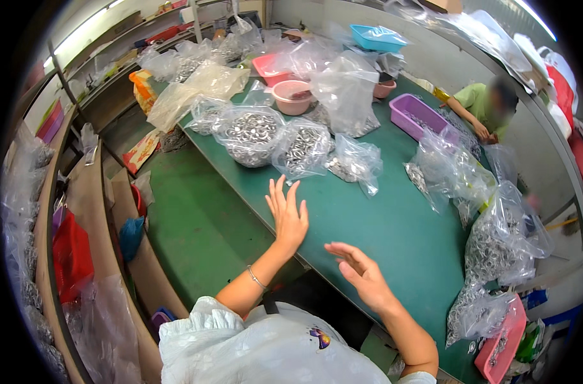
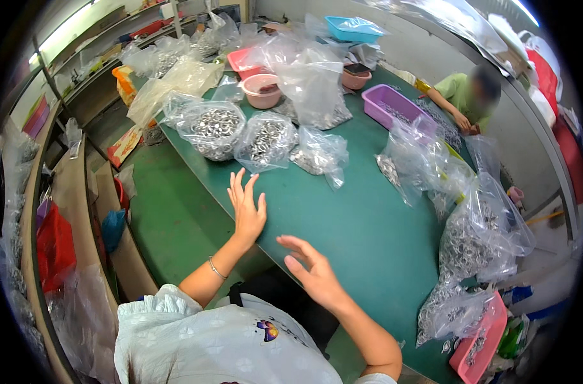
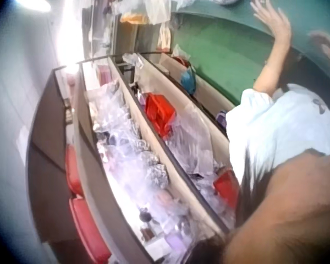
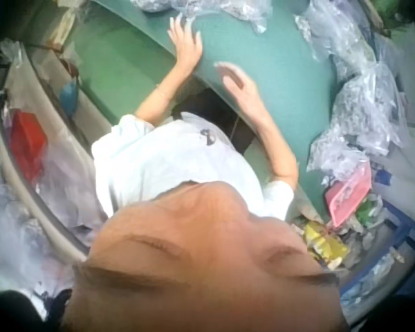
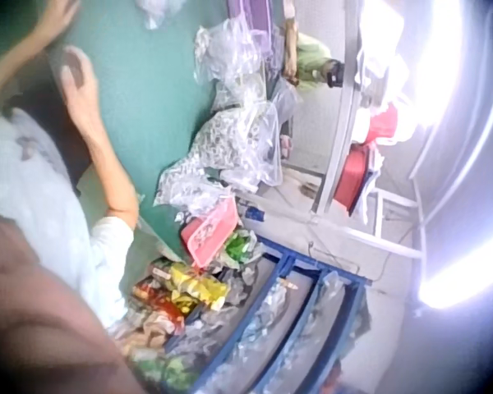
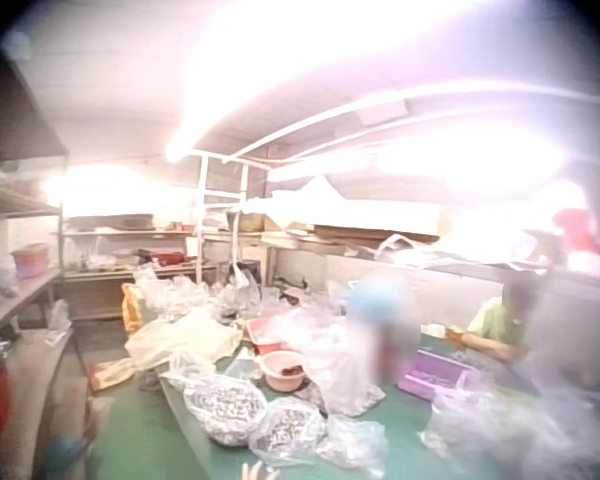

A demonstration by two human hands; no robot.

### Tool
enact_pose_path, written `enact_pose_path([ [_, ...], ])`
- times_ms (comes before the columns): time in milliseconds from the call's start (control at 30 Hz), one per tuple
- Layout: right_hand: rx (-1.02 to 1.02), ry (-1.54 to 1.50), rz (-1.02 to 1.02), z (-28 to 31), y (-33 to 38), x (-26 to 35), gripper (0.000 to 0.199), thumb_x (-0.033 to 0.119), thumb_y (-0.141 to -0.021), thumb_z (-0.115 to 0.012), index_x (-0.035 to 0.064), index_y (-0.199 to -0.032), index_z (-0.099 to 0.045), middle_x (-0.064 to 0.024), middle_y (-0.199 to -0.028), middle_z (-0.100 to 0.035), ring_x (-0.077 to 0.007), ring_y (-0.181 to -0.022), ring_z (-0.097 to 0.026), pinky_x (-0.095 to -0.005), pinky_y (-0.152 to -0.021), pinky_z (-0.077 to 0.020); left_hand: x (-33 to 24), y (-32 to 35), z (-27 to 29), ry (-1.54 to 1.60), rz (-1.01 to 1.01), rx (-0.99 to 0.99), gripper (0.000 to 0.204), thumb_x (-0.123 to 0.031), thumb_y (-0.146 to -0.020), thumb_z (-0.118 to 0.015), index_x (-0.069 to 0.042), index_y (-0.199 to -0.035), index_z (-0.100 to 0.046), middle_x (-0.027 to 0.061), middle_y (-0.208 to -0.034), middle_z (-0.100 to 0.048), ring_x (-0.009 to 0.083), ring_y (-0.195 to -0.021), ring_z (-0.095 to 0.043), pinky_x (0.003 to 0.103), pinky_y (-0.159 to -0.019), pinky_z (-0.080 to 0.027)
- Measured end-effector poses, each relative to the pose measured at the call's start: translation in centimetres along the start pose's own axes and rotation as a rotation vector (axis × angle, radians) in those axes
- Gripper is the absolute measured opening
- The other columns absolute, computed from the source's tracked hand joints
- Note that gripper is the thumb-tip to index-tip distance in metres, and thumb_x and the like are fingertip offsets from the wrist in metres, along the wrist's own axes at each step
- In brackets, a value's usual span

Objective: The person sorts small metal hardware components from plastic bags into a pink basket. They then use pliers to manipulate and assemble the metal pieces, picking them up one by one and performing precise adjustments before placing them back into the basket.

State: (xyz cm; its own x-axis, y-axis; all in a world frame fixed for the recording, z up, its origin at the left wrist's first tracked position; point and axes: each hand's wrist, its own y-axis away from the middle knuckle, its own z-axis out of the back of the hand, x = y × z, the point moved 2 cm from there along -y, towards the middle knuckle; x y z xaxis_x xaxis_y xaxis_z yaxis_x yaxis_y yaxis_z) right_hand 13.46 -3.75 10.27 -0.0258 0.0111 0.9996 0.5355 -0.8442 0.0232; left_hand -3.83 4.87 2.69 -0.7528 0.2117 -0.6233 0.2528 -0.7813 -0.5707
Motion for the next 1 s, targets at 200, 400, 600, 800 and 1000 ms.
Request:
enact_pose_path([
  [200, -0.525, 0.486, 0.121, 7.1, -7.3, -3.7, 0.024, 0.008, -0.078, -0.059, 0.0011, -0.100, -0.057, -0.0063, -0.093, -0.059, -0.0152, -0.082, -0.053, -0.0285, -0.072, -0.0414, 5.7, -1.0, 0.2, -0.024, 0.084, 0.100, 0.032, -0.006, -0.074, -0.062, -0.004, -0.105, -0.053, 0.0129, -0.110, -0.044, 0.0307, -0.105, -0.040, 0.042, -0.089, -0.031],
  [400, -0.912, 0.806, 0.252, 13.5, -23.5, -0.1, 0.078, 0.026, -0.067, -0.072, -0.0038, -0.126, -0.031, -0.0202, -0.117, -0.044, -0.0319, -0.108, -0.043, -0.0374, -0.092, -0.0335, 5.6, -1.8, -0.5, 0.004, 0.086, 0.141, 0.034, -0.009, -0.073, -0.063, -0.005, -0.105, -0.054, 0.0109, -0.104, -0.045, 0.0290, -0.095, -0.042, 0.038, -0.081, -0.035],
  [600, -1.070, 0.760, 0.235, 17.6, -37.0, -1.9, 0.075, 0.035, -0.064, -0.074, -0.0128, -0.113, -0.042, -0.0293, -0.113, -0.048, -0.0372, -0.104, -0.049, -0.0408, -0.085, -0.0394, 5.6, -1.9, 0.0, 0.034, 0.145, 0.119, 0.035, -0.010, -0.072, -0.064, -0.005, -0.105, -0.055, 0.0105, -0.102, -0.047, 0.0283, -0.092, -0.044, 0.037, -0.079, -0.036],
  [800, -1.377, 0.461, 0.469, 27.8, -39.7, -4.4, 0.026, 0.019, -0.077, -0.061, -0.0064, -0.076, -0.063, -0.0226, -0.071, -0.062, -0.0327, -0.068, -0.061, -0.0428, -0.064, -0.0444, 5.6, -2.5, 0.0, 0.066, 0.201, 0.135, 0.031, -0.008, -0.069, -0.065, -0.006, -0.099, -0.058, 0.0093, -0.101, -0.049, 0.0258, -0.085, -0.046, 0.036, -0.075, -0.039],
  [1000, -1.386, 0.184, 0.549, 31.3, -40.3, -2.3, 0.020, 0.009, -0.080, -0.053, -0.0085, -0.086, -0.061, -0.0146, -0.072, -0.064, -0.0232, -0.067, -0.060, -0.0370, -0.063, -0.0464, 5.9, -2.6, 0.0, 0.072, 0.246, 0.128, 0.030, -0.004, -0.066, -0.066, -0.005, -0.095, -0.060, 0.0096, -0.102, -0.049, 0.0261, -0.084, -0.046, 0.035, -0.073, -0.040],
])
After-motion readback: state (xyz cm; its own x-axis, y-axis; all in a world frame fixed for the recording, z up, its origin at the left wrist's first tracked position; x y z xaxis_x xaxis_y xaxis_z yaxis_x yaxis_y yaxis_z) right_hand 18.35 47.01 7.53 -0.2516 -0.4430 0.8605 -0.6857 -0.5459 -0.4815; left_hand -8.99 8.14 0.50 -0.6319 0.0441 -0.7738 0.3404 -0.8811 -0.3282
